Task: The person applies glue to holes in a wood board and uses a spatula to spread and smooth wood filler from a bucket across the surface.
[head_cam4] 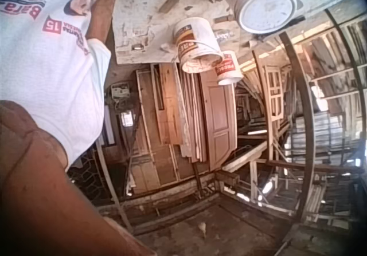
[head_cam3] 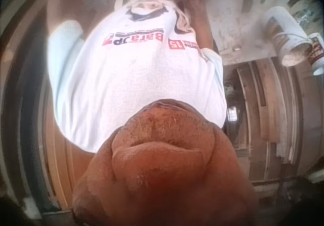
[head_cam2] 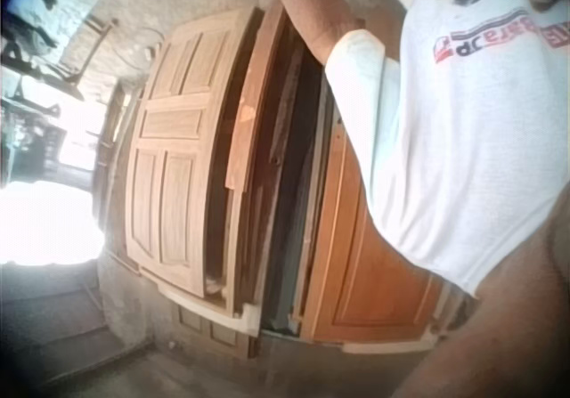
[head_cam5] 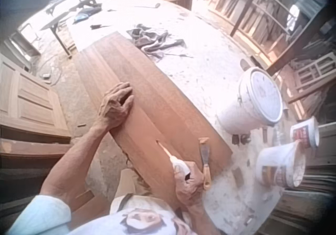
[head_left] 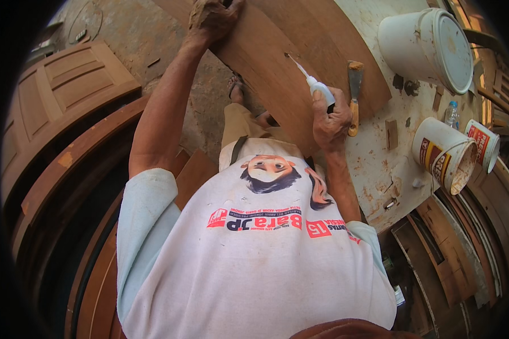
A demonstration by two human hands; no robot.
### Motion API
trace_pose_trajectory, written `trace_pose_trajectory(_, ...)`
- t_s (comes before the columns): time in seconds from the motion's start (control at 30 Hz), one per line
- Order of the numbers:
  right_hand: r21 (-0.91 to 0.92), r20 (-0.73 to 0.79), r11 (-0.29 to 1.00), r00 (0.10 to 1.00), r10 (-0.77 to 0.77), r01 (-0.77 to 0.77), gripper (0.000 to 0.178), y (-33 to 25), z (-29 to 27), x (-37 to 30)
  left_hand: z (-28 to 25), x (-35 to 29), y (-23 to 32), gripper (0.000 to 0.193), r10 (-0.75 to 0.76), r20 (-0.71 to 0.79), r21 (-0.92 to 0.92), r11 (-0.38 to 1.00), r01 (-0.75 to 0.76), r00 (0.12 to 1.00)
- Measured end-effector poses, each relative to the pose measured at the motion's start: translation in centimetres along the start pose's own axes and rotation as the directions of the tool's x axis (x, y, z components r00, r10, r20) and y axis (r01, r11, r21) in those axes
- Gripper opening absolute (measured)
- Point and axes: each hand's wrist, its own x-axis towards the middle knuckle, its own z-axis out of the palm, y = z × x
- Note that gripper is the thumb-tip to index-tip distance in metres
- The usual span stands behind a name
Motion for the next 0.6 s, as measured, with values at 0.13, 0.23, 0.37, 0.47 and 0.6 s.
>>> trace_pose_trajectory(0.13,0.021,-0.039,1.0,0.999,-0.006,0.006,0.024,0.08,0.26,0.11,-0.02,-0.05,0.01,0.032,-0.013,0.001,-0.004,1.0,0.013,1.0)
trace_pose_trajectory(0.23,0.01,-0.044,1.0,0.999,-0.001,0.002,0.026,0.1,0.31,0.15,-0.08,0.03,0.0,0.032,-0.01,0.013,-0.008,1.0,0.01,1.0)
trace_pose_trajectory(0.37,0.009,-0.049,1.0,0.999,-0.002,0.002,0.027,0.04,0.41,0.27,-0.15,0.0,0.05,0.032,-0.013,0.017,-0.001,1.0,0.014,1.0)
trace_pose_trajectory(0.47,0.002,-0.053,1.0,0.998,-0.021,0.021,0.026,0.08,0.44,0.32,-0.13,-0.01,-0.06,0.032,-0.01,0.019,0.002,1.0,0.01,1.0)
trace_pose_trajectory(0.6,-0.015,-0.047,1.0,0.999,-0.027,0.026,0.026,0.12,0.4,0.35,-0.16,-0.03,-0.04,0.032,-0.014,0.02,-0.003,1.0,0.015,1.0)
